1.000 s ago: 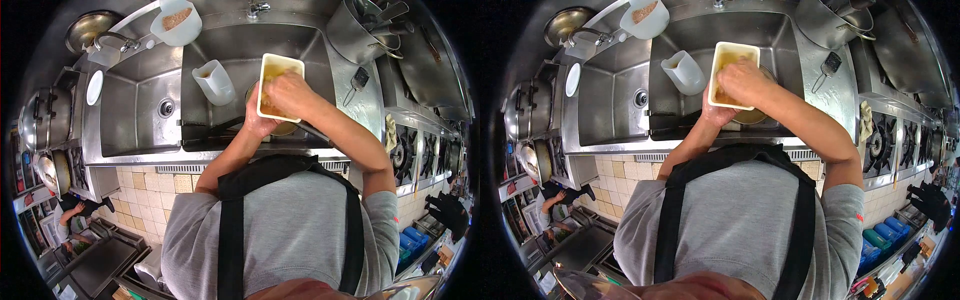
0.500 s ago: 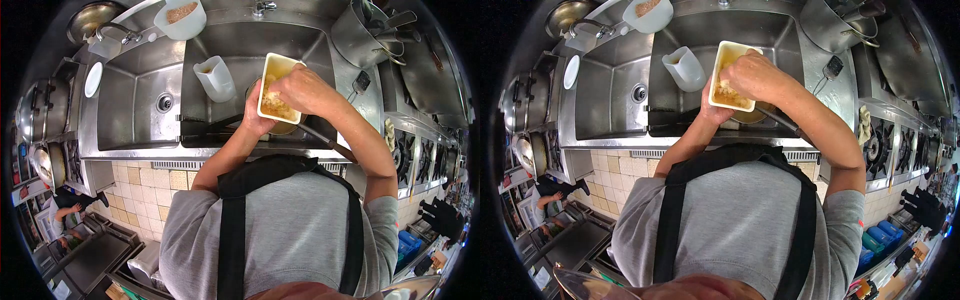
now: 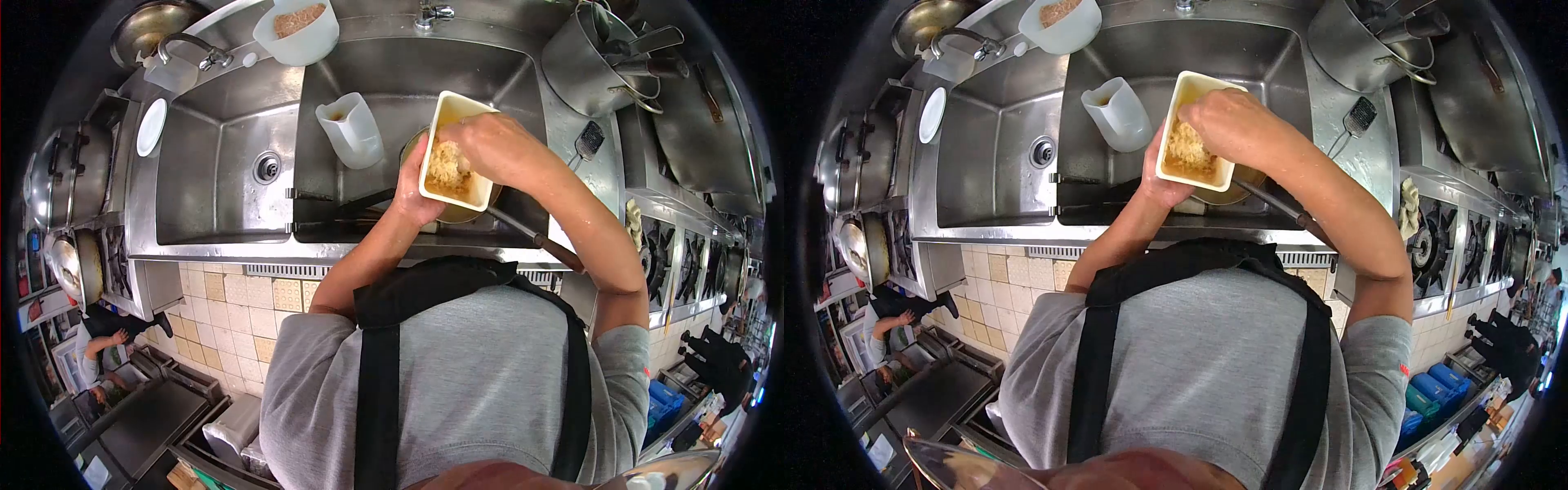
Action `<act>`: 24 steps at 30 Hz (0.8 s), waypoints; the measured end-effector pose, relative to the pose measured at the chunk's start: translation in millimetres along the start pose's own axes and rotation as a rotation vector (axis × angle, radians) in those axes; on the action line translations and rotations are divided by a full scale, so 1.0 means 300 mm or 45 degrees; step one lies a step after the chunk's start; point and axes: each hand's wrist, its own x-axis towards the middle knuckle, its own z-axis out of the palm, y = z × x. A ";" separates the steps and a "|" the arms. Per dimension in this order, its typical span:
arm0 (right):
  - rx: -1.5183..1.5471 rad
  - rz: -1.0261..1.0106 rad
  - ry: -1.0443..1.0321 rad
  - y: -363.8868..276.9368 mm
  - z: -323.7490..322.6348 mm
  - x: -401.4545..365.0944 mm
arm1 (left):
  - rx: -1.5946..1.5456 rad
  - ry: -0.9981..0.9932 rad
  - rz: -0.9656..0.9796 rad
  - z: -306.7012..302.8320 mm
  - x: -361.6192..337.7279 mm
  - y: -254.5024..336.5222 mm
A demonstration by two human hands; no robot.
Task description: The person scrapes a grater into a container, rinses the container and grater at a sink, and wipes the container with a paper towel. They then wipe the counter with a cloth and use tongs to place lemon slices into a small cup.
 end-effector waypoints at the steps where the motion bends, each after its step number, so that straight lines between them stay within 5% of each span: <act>1: 0.013 0.006 -0.015 -0.002 -0.013 0.003 | 0.007 0.019 0.000 0.008 0.003 0.003; 5: 0.007 0.149 -0.192 -0.045 -0.065 0.012 | 0.017 -0.005 0.019 0.004 0.009 -0.004; 8: -0.155 0.074 0.125 -0.018 0.042 0.011 | 0.098 0.105 0.051 0.023 0.007 -0.008; 17: 0.277 0.191 -0.222 -0.013 -0.059 0.020 | 0.042 0.151 0.001 0.010 0.017 0.001; 24: -0.260 0.008 -0.218 0.000 0.025 -0.001 | 0.034 0.062 -0.028 0.019 0.010 -0.005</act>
